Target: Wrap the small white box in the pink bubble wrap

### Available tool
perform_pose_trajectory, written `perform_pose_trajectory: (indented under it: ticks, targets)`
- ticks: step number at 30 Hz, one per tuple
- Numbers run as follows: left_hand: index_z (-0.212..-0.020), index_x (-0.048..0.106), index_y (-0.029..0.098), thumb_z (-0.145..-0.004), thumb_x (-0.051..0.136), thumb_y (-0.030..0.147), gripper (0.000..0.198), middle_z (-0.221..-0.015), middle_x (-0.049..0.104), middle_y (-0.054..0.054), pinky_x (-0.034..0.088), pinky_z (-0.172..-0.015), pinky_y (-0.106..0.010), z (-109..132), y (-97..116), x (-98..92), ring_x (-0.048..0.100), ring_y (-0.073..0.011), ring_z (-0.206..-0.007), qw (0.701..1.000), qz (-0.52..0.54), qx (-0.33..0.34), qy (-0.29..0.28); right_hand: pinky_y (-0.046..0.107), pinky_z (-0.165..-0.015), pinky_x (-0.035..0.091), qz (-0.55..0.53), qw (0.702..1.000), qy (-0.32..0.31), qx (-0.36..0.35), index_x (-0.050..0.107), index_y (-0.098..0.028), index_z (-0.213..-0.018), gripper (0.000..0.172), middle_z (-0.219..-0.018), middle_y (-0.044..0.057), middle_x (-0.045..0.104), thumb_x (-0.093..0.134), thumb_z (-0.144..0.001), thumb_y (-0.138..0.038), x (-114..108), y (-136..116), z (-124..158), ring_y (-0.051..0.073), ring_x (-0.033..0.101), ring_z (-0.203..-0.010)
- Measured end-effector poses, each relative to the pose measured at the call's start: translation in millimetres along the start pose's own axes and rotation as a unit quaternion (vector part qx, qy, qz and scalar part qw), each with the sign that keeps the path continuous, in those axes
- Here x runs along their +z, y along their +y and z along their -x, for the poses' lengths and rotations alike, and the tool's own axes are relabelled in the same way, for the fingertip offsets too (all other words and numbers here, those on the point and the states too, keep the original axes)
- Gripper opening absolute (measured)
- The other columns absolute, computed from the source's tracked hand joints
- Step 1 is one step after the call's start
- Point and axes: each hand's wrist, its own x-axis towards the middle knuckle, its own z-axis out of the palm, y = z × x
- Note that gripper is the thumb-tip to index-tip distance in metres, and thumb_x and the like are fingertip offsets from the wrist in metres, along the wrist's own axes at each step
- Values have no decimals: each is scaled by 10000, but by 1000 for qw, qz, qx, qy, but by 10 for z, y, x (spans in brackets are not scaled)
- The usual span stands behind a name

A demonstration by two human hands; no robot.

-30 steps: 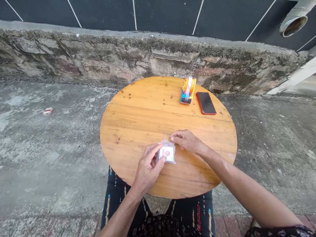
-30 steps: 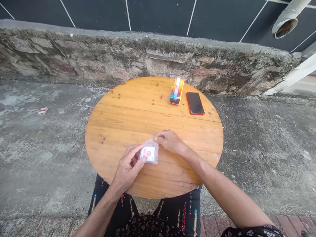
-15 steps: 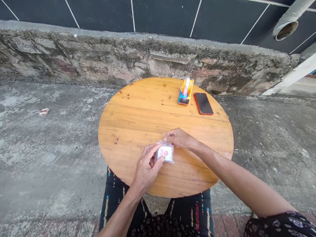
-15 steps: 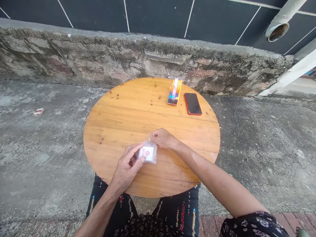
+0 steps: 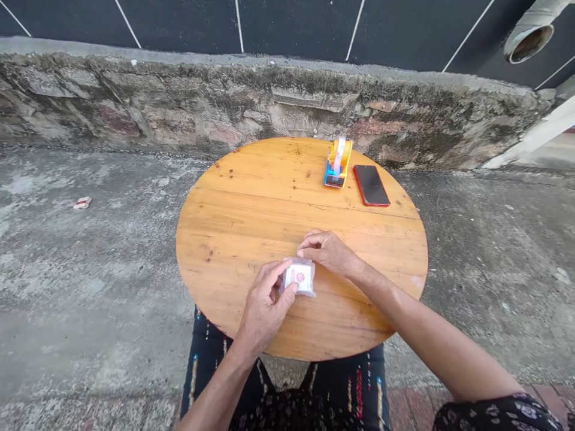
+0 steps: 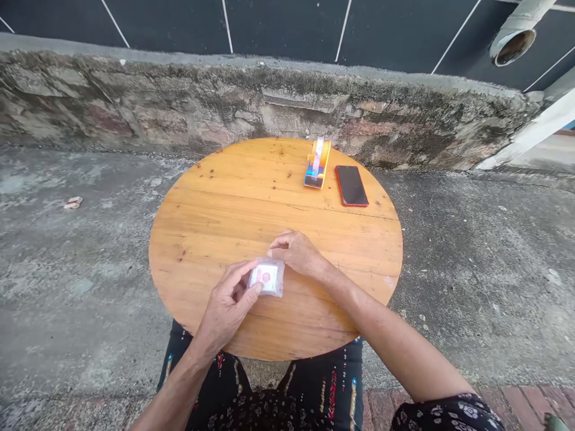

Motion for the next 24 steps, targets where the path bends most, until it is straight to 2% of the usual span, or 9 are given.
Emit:
perform_pose_trajectory:
  ticks: [4, 8, 16, 24]
  targets:
    - [-1219, 591, 216, -870, 572, 232, 350, -1181, 577, -77, 502, -778, -269, -5, 2, 0, 582, -164, -959, 1000, -8, -5, -3, 241, -599, 400, -45, 996, -60, 41, 671, -151, -701, 184, -697, 3, 604, 644, -734, -329, -33, -63, -8, 122, 519, -644]
    - [-1214, 594, 221, -871, 571, 233, 344, -1179, 583, -77, 504, -757, -268, -4, 21, -3, 588, -170, -959, 1000, -12, -8, -4, 228, -567, 375, -29, 993, -94, 62, 667, -138, -741, 204, -650, -14, 591, 615, -761, -334, -73, -126, -15, 103, 484, -591]
    - [-1226, 583, 243, -871, 575, 233, 355, -1181, 581, -64, 502, -735, -263, 16, 1, 13, 588, -158, -912, 1000, -14, -19, -2, 227, -560, 389, -24, 992, -101, 68, 650, -146, -736, 183, -629, -10, 598, 588, -771, -315, -82, -180, -9, 110, 502, -584]
    - [-1226, 585, 232, -870, 577, 227, 356, -1182, 580, -65, 495, -784, -284, -3, -5, 17, 577, -167, -942, 1000, -7, -23, -3, 251, -626, 430, -8, 992, -118, 50, 673, -140, -742, 204, -707, 19, 646, 560, -783, -304, -109, -213, 35, 138, 553, -667]
